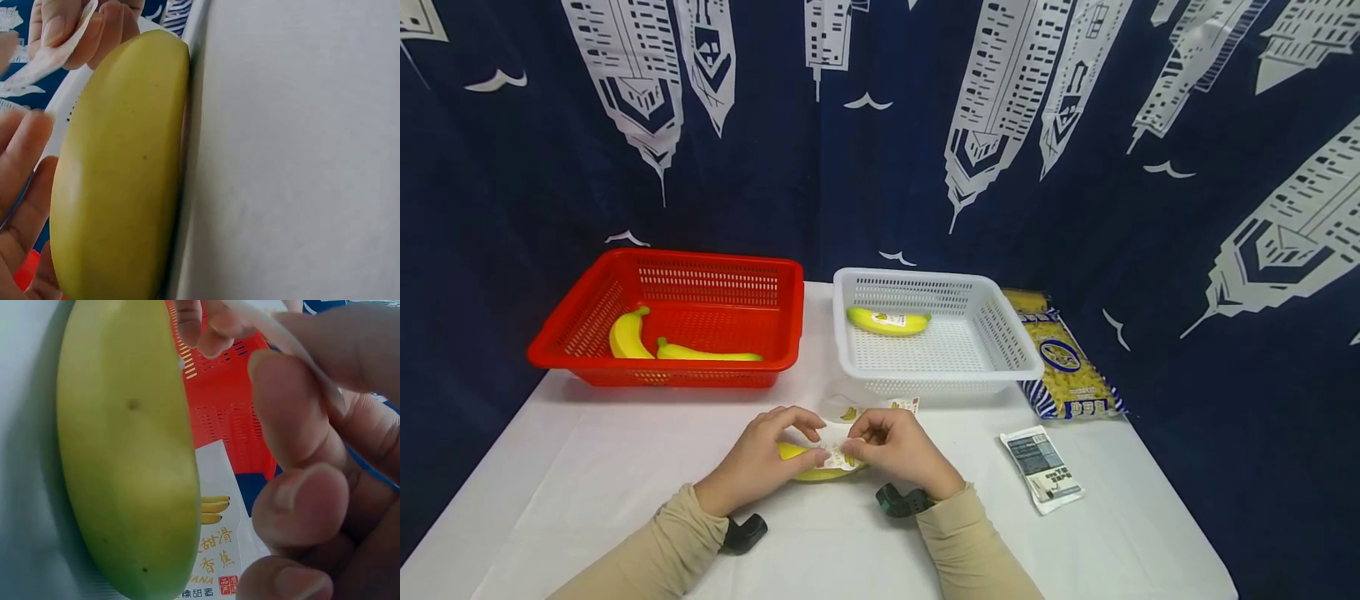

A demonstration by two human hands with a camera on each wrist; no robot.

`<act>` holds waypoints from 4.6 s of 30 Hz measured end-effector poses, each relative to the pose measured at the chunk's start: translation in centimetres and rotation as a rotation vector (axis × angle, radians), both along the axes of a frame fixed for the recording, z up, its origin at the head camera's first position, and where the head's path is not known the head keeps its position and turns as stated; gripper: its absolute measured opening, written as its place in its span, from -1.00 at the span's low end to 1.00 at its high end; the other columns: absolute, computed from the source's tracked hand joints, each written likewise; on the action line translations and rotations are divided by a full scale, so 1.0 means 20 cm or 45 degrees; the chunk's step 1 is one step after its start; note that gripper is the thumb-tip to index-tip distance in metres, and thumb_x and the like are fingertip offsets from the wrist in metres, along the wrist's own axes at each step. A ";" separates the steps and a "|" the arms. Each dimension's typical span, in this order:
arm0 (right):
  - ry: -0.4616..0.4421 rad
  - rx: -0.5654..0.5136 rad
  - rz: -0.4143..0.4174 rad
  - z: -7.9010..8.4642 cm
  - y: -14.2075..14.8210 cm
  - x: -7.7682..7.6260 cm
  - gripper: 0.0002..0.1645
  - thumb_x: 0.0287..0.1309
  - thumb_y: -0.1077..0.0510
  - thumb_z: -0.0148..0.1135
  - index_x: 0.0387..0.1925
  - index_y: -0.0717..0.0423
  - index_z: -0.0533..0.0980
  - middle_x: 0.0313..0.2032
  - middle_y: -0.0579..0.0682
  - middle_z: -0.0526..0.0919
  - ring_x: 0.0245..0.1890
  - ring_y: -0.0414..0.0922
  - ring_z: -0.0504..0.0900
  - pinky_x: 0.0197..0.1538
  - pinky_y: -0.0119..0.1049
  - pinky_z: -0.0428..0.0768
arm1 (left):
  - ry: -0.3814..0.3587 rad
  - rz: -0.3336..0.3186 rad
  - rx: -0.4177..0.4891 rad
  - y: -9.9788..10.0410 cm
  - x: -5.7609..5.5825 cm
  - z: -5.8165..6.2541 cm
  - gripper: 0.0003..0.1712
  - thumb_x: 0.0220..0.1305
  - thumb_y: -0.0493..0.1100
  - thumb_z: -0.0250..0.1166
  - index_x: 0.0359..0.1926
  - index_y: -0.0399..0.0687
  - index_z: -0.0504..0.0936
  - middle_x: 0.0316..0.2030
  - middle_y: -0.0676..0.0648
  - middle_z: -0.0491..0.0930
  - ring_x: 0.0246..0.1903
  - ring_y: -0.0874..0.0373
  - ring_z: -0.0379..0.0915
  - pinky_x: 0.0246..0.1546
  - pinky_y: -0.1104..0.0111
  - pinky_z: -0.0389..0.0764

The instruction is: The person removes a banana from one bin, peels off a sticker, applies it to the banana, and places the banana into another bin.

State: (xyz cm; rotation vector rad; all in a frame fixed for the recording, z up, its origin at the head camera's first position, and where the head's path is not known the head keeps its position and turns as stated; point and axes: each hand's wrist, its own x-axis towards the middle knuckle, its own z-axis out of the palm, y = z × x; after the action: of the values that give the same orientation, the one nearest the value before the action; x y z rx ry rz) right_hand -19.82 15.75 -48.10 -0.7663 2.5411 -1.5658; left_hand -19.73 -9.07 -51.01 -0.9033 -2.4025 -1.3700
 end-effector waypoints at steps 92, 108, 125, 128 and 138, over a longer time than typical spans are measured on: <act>0.189 0.382 -0.193 -0.05 -0.06 -0.02 -0.84 0.23 0.18 0.41 -0.44 0.00 0.59 -0.63 -0.28 0.41 -0.61 -0.40 0.32 -0.48 -0.48 0.36 | 0.051 -0.045 -0.159 0.01 -0.01 -0.02 -0.80 0.14 -0.12 0.57 -0.20 0.12 0.78 -0.25 0.23 0.64 -0.25 0.32 0.56 -0.19 0.39 0.61; 0.141 0.379 -0.287 -0.06 -0.07 -0.03 -0.73 0.17 0.17 0.41 -0.56 -0.04 0.51 -0.70 -0.30 0.32 -0.66 -0.37 0.25 -0.53 -0.47 0.25 | 0.002 -0.033 -0.200 0.01 0.00 -0.01 -0.83 0.15 -0.09 0.57 -0.21 0.14 0.79 -0.25 0.24 0.60 -0.22 0.29 0.58 -0.13 0.34 0.64; 0.441 0.372 0.077 -0.07 -0.06 -0.01 -0.72 0.04 0.13 0.60 -0.17 -0.07 0.73 -0.16 -0.23 0.69 0.02 -0.20 0.55 0.13 -0.26 0.53 | 0.142 -0.065 -0.284 -0.01 -0.02 -0.04 -0.77 0.26 -0.05 0.49 -0.05 0.27 0.80 -0.14 0.30 0.61 -0.09 0.38 0.54 -0.04 0.28 0.61; 0.426 0.421 0.077 -0.07 -0.06 -0.01 -0.68 0.03 0.11 0.61 -0.13 -0.07 0.73 -0.15 -0.22 0.69 0.06 -0.20 0.54 0.19 -0.26 0.51 | 0.153 -0.041 -0.303 -0.01 -0.02 -0.04 -0.75 0.24 -0.05 0.50 -0.04 0.25 0.80 -0.16 0.29 0.65 -0.10 0.36 0.55 -0.06 0.26 0.61; 0.357 0.491 0.038 -0.06 -0.04 -0.02 -0.67 0.04 0.06 0.60 -0.12 -0.06 0.72 -0.07 -0.15 0.70 0.27 -0.02 0.53 0.36 -0.07 0.46 | 0.103 0.098 -0.429 -0.02 -0.01 -0.02 -0.74 0.23 0.09 0.48 -0.04 0.37 0.81 -0.21 0.37 0.65 -0.06 0.31 0.53 0.13 0.07 0.33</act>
State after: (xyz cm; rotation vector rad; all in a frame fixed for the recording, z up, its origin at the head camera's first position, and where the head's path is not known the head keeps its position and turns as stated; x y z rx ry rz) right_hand -20.16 14.98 -49.37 -1.0199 2.8780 -0.9643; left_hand -19.94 -9.51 -51.37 -0.9110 -2.6188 -0.8979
